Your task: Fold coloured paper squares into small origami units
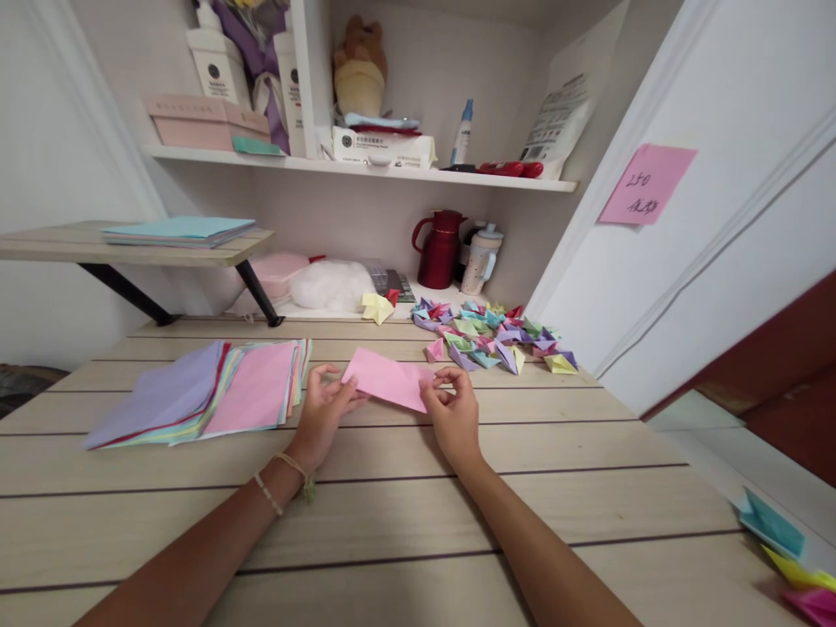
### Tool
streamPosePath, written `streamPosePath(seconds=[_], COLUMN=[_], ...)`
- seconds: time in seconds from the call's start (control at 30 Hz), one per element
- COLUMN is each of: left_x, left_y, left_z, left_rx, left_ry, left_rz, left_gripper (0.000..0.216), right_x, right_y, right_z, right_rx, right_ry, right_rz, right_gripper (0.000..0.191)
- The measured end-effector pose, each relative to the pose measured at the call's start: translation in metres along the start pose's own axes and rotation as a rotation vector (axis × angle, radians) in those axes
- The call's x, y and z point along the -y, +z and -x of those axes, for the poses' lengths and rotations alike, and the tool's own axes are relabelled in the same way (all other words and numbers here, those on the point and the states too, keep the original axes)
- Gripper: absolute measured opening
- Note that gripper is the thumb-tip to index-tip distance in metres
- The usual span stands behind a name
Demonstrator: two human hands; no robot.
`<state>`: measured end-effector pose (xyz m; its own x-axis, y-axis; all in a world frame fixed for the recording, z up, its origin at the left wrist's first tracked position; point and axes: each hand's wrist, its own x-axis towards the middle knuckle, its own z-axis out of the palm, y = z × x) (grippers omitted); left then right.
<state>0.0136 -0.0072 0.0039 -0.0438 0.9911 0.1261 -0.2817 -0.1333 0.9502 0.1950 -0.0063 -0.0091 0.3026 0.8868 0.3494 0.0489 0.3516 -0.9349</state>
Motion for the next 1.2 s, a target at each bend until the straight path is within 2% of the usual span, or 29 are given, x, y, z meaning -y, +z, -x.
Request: streamPosePath(seconds=[0.13, 0.2, 0.33, 0.4, 0.5, 0.57, 0.6, 0.67, 0.77, 0.87, 0.97, 1.2], left_x=[-0.004, -0.003, 0.002, 0.002, -0.001, -0.002, -0.002, -0.001, 0.002, 0.004, 0.004, 0.002], left_y=[0.005, 0.005, 0.003, 0.001, 0.0, 0.0, 0.0, 0.0, 0.0, 0.0, -0.001, -0.002], left_z=[0.005, 0.005, 0.002, 0.0, -0.001, 0.0, 0.0, 0.0, 0.0, 0.0, 0.0, 0.0], left_rx=[0.216, 0.255, 0.204, 0.163, 0.121, 0.117, 0.121, 0.13, 0.137, 0.128, 0.121, 0.13], left_ry=[-0.076, -0.092, -0.121, -0.134, -0.129, -0.138, -0.146, -0.156, -0.134, -0.098, -0.065, 0.058], left_rz=[-0.059, -0.112, -0.139, -0.1, -0.02, -0.002, -0.008, -0.038, -0.099, -0.149, -0.185, -0.344], left_gripper=[0.042, 0.04, 0.042, 0.049, 0.059, 0.06, 0.059, 0.055, 0.041, 0.031, 0.027, 0.016], right_x=[0.001, 0.002, 0.003, 0.003, 0.002, 0.001, 0.001, 0.0, -0.001, -0.001, 0.0, 0.005], right_y=[0.004, 0.007, 0.011, 0.011, 0.009, 0.008, 0.007, 0.006, 0.004, 0.002, 0.001, 0.001], right_z=[0.002, 0.005, 0.01, 0.012, 0.012, 0.011, 0.01, 0.009, 0.005, 0.002, 0.001, 0.001], right_rx=[0.015, 0.09, 0.256, 0.303, 0.404, 0.474, 0.5, 0.521, 0.457, 0.374, 0.359, 0.439], right_ry=[-0.014, -0.019, 0.0, -0.006, -0.03, -0.026, -0.013, 0.023, 0.053, 0.05, 0.076, 0.068], right_rz=[-0.041, -0.075, -0.163, -0.167, -0.086, -0.042, -0.04, -0.042, -0.017, -0.067, -0.122, -0.132], right_gripper=[0.021, 0.022, 0.031, 0.047, 0.082, 0.09, 0.085, 0.063, 0.035, 0.031, 0.027, 0.018])
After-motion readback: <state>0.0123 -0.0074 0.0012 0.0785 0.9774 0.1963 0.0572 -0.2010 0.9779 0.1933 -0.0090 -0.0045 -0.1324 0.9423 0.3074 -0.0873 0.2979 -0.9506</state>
